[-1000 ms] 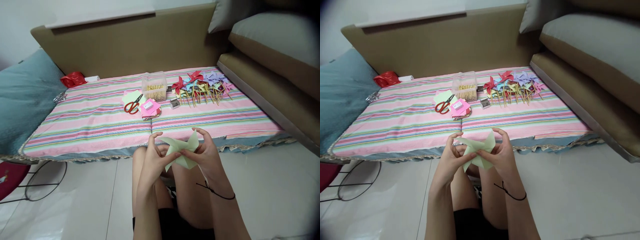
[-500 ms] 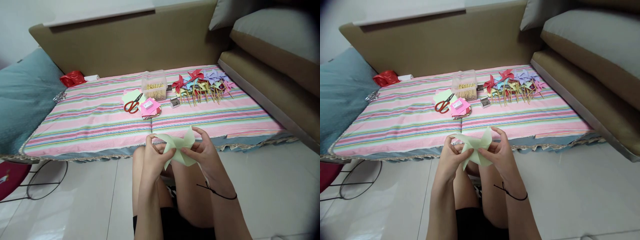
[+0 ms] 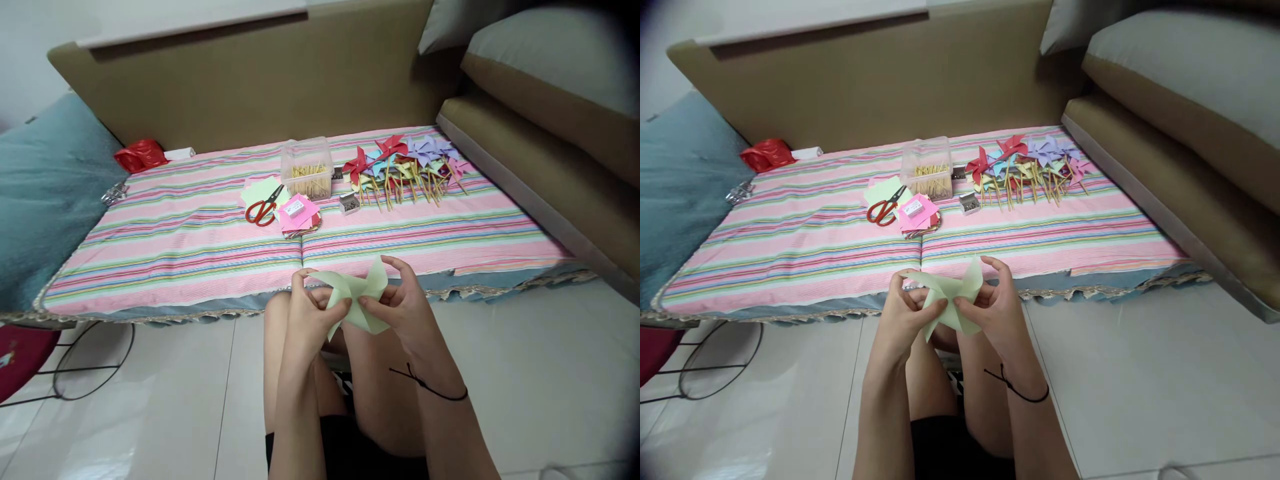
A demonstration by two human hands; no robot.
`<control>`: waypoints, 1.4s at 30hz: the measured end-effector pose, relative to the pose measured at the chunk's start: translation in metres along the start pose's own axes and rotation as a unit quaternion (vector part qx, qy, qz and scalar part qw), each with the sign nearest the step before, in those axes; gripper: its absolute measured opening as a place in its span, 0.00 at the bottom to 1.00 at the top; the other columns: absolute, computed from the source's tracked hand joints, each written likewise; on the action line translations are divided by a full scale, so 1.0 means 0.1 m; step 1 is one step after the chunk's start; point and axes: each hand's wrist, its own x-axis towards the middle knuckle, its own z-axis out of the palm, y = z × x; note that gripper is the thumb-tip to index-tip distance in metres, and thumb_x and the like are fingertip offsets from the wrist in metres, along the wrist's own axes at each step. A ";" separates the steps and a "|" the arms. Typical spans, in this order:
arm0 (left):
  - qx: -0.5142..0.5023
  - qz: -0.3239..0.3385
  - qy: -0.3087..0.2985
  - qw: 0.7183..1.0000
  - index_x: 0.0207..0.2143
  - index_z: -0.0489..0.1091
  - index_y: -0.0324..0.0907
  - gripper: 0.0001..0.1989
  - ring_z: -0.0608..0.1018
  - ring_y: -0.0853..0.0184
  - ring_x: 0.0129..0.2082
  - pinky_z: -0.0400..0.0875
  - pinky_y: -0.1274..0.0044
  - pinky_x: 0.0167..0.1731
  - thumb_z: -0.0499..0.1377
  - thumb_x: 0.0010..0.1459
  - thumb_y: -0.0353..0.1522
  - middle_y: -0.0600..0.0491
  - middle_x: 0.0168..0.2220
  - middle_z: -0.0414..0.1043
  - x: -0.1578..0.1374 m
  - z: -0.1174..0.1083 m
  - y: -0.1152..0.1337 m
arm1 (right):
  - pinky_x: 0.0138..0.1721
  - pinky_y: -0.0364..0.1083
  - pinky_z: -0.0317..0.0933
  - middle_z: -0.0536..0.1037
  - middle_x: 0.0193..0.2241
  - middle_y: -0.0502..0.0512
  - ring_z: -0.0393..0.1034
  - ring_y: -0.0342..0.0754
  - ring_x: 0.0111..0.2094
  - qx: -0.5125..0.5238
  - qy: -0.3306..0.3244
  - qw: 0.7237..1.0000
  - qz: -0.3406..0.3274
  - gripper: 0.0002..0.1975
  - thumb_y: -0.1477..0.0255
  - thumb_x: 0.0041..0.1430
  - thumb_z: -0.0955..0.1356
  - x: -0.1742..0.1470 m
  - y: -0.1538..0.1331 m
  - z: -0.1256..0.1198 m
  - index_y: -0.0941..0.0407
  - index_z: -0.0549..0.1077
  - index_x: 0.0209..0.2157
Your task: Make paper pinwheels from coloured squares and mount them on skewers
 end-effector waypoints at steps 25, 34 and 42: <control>0.033 -0.040 0.021 0.998 0.44 0.50 0.45 0.29 0.72 0.70 0.18 0.64 0.81 0.22 0.64 0.45 0.29 0.61 0.19 0.74 0.42 -0.06 -0.24 | 0.29 0.45 0.68 0.82 0.27 0.50 0.75 0.48 0.27 -0.025 0.002 0.999 0.044 0.40 0.67 0.44 0.77 0.38 0.24 -0.02 0.50 0.54 0.54; -0.033 -0.047 0.130 0.990 0.45 0.54 0.44 0.32 0.77 0.67 0.21 0.69 0.78 0.26 0.68 0.41 0.31 0.55 0.21 0.77 0.73 -0.24 -0.34 | 0.39 0.51 0.70 0.81 0.35 0.58 0.77 0.53 0.38 -0.298 0.087 0.933 -0.181 0.11 0.61 0.58 0.68 1.47 0.24 -0.44 0.55 0.74 0.37; -0.073 -0.077 0.145 0.984 0.43 0.55 0.44 0.34 0.78 0.65 0.20 0.70 0.77 0.25 0.71 0.36 0.33 0.52 0.21 0.79 0.95 -0.32 -0.48 | 0.60 0.62 0.49 0.79 0.47 0.59 0.59 0.61 0.58 -0.514 0.096 0.798 -0.298 0.07 0.73 0.53 0.68 2.86 0.11 -0.45 0.54 0.78 0.24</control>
